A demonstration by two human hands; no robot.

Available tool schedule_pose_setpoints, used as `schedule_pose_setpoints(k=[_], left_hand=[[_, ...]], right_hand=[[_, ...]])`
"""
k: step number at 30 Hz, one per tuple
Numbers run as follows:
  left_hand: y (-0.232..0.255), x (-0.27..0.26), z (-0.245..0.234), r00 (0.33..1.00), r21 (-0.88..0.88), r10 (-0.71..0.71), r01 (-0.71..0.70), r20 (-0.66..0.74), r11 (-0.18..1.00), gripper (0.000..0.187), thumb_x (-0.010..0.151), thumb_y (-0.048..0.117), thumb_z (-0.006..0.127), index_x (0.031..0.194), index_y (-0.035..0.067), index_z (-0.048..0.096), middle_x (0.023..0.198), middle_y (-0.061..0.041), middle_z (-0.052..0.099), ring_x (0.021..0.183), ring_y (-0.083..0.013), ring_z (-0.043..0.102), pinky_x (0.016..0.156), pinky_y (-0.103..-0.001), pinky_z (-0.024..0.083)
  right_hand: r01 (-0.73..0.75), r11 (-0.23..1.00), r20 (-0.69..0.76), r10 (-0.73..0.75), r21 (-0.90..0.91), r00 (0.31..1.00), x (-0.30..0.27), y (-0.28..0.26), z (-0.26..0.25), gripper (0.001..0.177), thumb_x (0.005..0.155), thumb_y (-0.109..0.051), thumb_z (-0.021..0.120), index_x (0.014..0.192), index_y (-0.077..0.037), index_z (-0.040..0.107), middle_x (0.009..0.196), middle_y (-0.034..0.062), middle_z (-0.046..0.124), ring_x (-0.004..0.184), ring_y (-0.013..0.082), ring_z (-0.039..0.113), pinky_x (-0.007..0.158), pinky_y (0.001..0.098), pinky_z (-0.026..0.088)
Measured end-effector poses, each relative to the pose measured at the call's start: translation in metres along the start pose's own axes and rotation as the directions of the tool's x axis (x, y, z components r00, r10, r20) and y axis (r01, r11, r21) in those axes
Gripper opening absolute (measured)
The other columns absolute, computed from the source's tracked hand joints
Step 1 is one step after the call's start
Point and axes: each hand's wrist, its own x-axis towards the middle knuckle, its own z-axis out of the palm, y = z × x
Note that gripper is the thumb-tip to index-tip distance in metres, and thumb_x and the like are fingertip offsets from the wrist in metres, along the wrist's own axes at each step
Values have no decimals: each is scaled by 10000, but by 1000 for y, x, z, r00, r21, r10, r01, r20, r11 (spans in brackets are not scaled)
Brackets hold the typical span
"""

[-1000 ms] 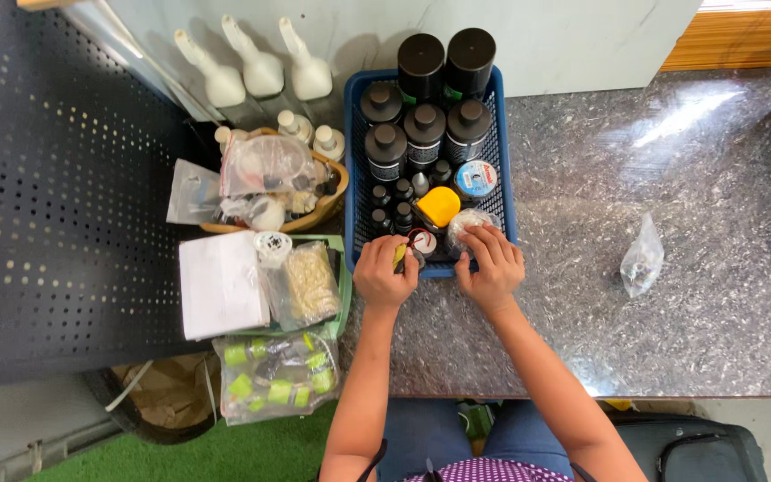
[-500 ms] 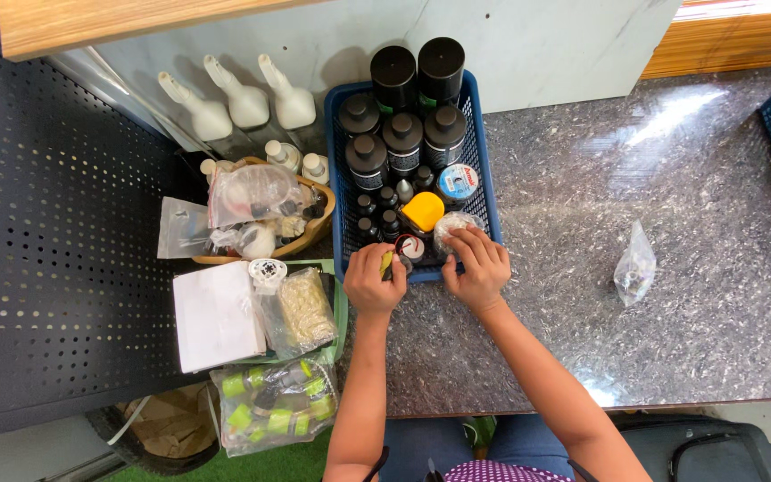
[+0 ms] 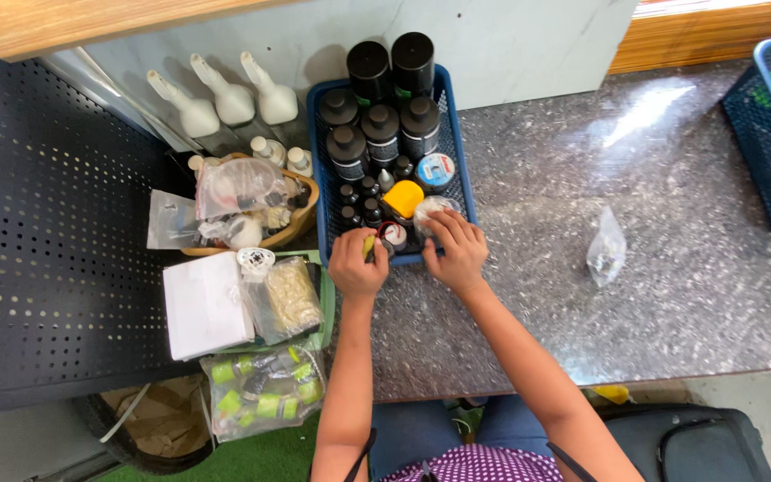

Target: The person cleans cylindrical parts with a cloth, wraps thread seal tape around the threaded fittings by hand, and connects the components together.

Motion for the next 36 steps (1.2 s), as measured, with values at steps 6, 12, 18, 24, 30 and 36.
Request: schedule_pose_setpoints(k=[6, 12, 18, 24, 30, 36], left_hand=[[52, -11, 2, 965, -248, -182, 132, -191, 960, 42, 961, 112, 666, 977, 75, 654, 992, -104, 691, 952, -295, 675, 877, -407, 546], [162, -60, 20, 984, -516, -6, 98, 177, 851, 99, 875, 84, 686, 970, 56, 688, 980, -133, 689, 927, -320, 671, 850, -410, 544], [198, -93, 22, 931, -598, 181, 47, 316, 800, 128, 857, 70, 709, 983, 71, 688, 995, -120, 702, 949, -323, 675, 871, -419, 550], [183, -118, 1, 936, -516, 119, 75, 333, 853, 138, 846, 65, 705, 983, 62, 686, 1002, -123, 700, 957, -335, 672, 871, -427, 547], [173, -135, -17, 950, -468, 46, 110, 308, 877, 134, 848, 68, 704, 982, 61, 697, 1005, -123, 704, 952, -339, 673, 856, -425, 549], [163, -171, -44, 954, -418, -17, 146, 298, 897, 140, 848, 77, 710, 987, 74, 693, 1001, -112, 710, 959, -336, 672, 865, -420, 549]], right_hand=[[-157, 979, -119, 172, 127, 978, -60, 42, -31, 449, 895, -198, 814, 1298, -149, 625, 1516, 102, 320, 1535, 359, 199, 1295, 575, 172], [-635, 730, -180, 610, -251, 772, -110, 141, -113, 794, 764, -163, 850, 1477, -23, 531, 1571, 280, 295, 1429, 531, 159, 1059, 690, 140], [-488, 866, -23, 488, -109, 872, -155, 145, -120, 542, 755, 25, 739, 1277, -84, 641, 1503, 204, 479, 1440, 428, 428, 1221, 490, 369], [-538, 824, 144, 562, -176, 814, -154, 71, -118, 326, 667, -63, 810, 949, -48, 646, 1288, 175, 567, 1172, 449, 483, 996, 514, 431], [-312, 926, 94, 337, -211, 937, -169, 40, -107, 206, 765, -95, 746, 927, -75, 619, 1105, 122, 621, 1058, 410, 553, 1006, 546, 445], [-458, 881, 233, 473, -116, 850, -203, 22, -105, 315, 815, -96, 696, 1106, -77, 577, 1106, 132, 633, 1050, 402, 601, 888, 451, 498]])
